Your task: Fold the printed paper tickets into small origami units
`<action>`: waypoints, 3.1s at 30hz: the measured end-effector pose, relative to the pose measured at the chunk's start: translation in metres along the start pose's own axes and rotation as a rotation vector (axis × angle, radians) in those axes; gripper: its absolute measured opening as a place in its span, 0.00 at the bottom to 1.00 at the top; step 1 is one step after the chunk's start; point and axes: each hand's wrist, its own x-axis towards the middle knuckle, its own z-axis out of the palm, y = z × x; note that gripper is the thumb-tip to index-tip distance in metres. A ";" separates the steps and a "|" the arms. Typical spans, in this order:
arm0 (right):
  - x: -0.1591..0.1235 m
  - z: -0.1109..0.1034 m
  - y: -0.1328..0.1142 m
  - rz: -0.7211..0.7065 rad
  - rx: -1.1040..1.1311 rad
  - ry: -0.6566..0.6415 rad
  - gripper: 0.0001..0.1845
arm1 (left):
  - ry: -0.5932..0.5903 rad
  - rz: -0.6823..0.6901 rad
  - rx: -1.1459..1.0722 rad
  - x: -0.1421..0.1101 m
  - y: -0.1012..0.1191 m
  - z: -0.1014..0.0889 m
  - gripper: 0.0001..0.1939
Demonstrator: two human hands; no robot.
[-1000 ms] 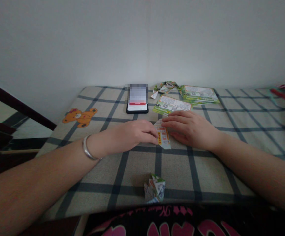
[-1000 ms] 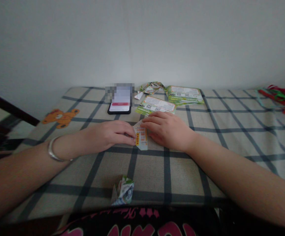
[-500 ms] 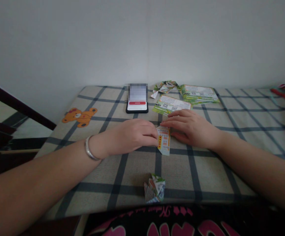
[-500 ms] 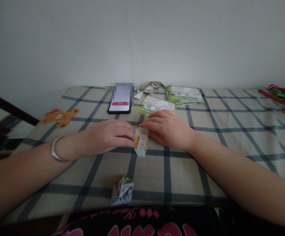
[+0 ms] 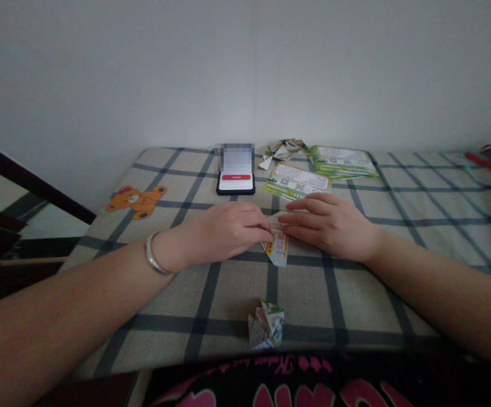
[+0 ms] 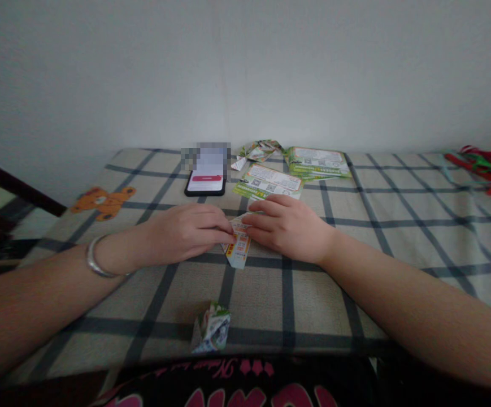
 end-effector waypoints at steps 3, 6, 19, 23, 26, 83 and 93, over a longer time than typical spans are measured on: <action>0.001 0.001 0.000 0.011 0.003 0.009 0.13 | -0.011 0.012 -0.062 -0.001 -0.002 0.000 0.12; 0.003 0.000 -0.001 0.021 0.018 0.032 0.12 | -0.003 0.001 -0.088 -0.001 -0.004 0.000 0.12; 0.004 -0.003 -0.003 0.043 0.017 0.073 0.11 | 0.072 -0.055 0.152 0.002 -0.005 0.004 0.09; 0.005 -0.003 -0.005 0.022 -0.003 0.069 0.11 | 0.072 -0.100 0.163 0.001 -0.006 0.007 0.08; 0.006 -0.003 -0.006 0.022 -0.033 0.079 0.11 | 0.058 -0.151 0.183 0.000 -0.007 0.007 0.10; 0.014 0.001 -0.021 0.301 0.403 -0.035 0.11 | 0.006 -0.325 -0.150 0.006 0.011 -0.002 0.13; 0.007 0.001 -0.014 0.276 0.356 -0.070 0.13 | 0.009 -0.229 -0.034 0.004 0.014 -0.001 0.10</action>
